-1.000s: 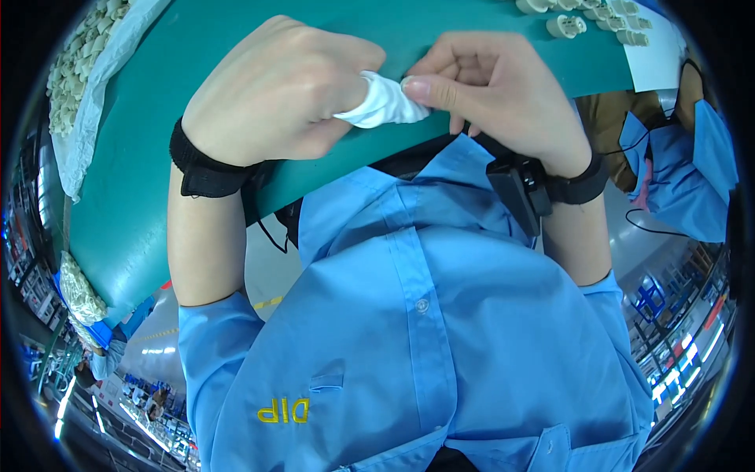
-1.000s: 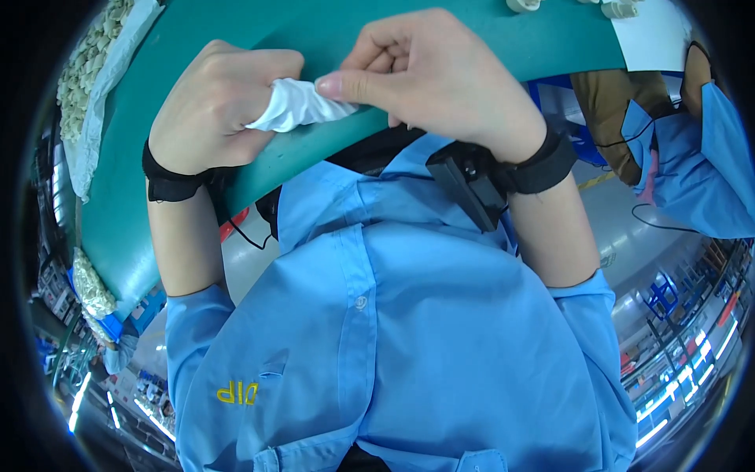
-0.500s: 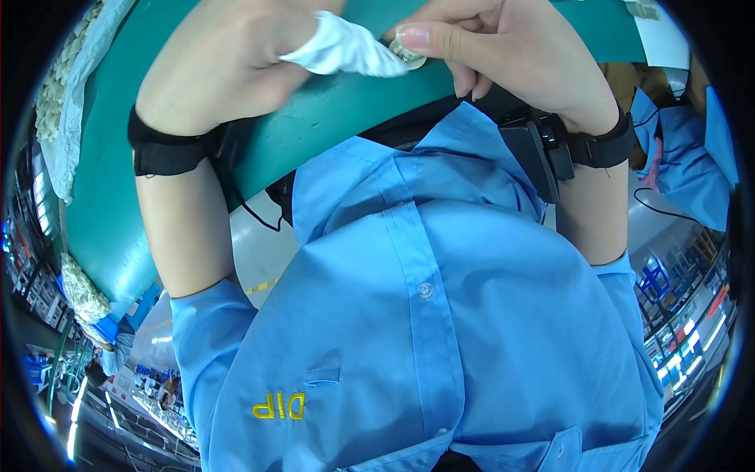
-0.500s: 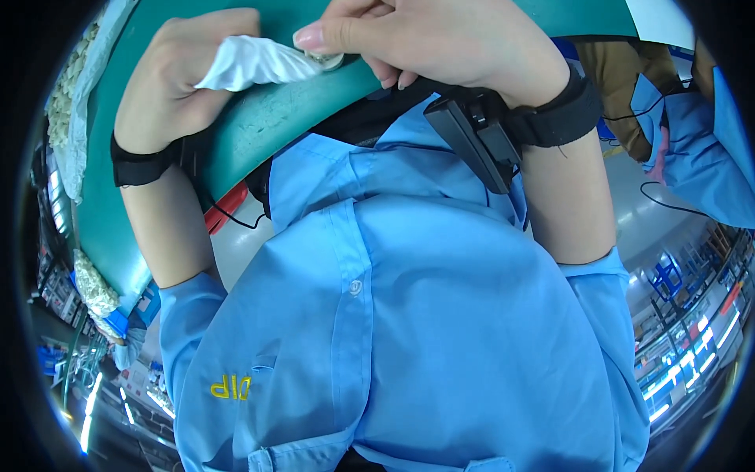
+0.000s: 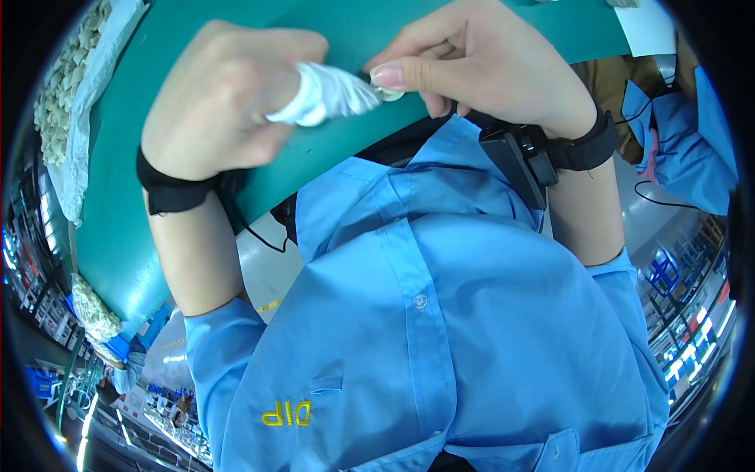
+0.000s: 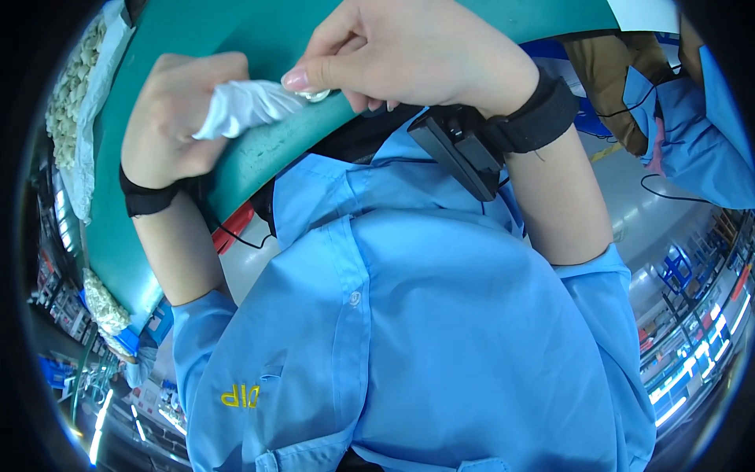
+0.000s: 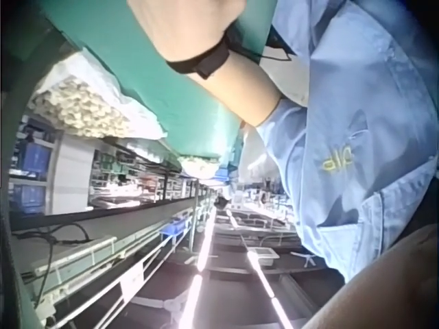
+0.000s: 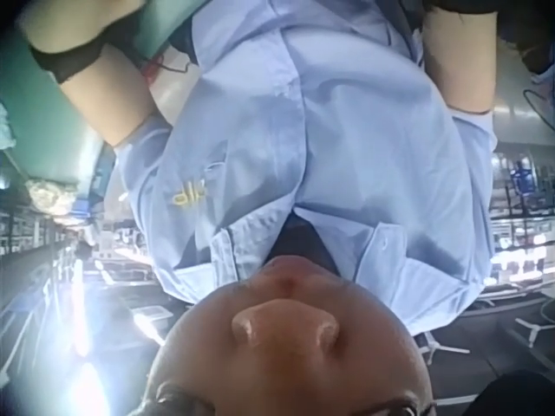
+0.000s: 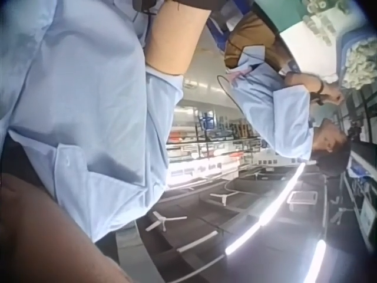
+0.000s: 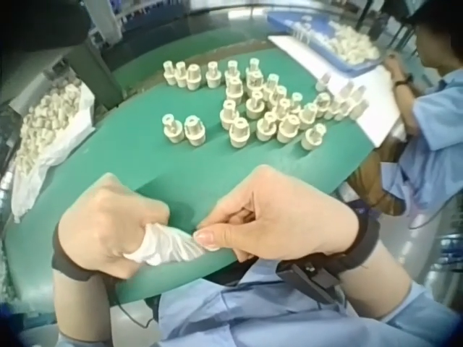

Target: The person wipes a plastic component with a cloth, picks up a small metal pin, and inserts it into the component by hand. This process is repeated for several other components on the table.

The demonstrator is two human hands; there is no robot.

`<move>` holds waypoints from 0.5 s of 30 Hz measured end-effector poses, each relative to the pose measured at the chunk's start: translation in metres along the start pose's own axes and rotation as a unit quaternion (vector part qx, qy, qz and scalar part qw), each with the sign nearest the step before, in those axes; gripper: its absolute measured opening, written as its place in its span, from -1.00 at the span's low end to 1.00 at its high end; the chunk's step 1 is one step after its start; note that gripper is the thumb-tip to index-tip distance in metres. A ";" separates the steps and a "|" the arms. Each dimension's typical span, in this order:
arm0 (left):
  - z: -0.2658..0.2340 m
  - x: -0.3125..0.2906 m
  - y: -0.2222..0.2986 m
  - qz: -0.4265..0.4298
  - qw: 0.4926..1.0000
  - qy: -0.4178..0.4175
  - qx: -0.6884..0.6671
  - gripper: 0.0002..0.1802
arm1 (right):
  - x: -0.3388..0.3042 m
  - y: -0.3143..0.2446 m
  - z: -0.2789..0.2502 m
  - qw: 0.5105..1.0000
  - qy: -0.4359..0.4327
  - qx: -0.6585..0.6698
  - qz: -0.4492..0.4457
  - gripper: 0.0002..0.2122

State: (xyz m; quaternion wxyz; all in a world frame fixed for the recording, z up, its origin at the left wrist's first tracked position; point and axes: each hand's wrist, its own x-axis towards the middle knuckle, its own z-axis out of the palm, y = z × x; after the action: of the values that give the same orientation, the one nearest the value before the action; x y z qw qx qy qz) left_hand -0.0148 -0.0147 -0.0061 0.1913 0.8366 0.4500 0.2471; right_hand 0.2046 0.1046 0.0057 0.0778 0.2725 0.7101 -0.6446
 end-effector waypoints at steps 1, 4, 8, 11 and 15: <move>0.001 0.000 0.001 0.002 1.000 -0.001 0.003 -0.86 | 0.000 0.000 0.000 1.000 0.003 -0.001 -0.003 -0.81; 0.003 0.001 0.003 -0.015 0.999 -0.025 0.029 -0.84 | 0.000 0.002 0.000 1.000 -0.003 0.001 -0.007 -0.81; -0.013 0.000 -0.001 -0.037 0.997 -0.020 0.057 -0.82 | -0.001 0.003 -0.002 1.000 -0.007 0.013 -0.022 -0.81; -0.008 0.003 0.005 0.007 0.998 -0.059 0.028 -0.82 | 0.000 0.008 -0.002 0.999 -0.007 0.007 -0.051 -0.82; 0.000 0.002 0.000 -0.017 0.999 -0.032 0.008 -0.84 | 0.000 0.008 -0.005 0.998 -0.014 0.006 -0.062 -0.81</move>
State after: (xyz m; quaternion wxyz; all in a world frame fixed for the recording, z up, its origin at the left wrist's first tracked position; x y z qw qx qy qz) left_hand -0.0143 -0.0132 -0.0054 0.2024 0.8380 0.4597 0.2134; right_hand 0.2099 0.1090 -0.0006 0.0461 0.2192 0.7207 -0.6560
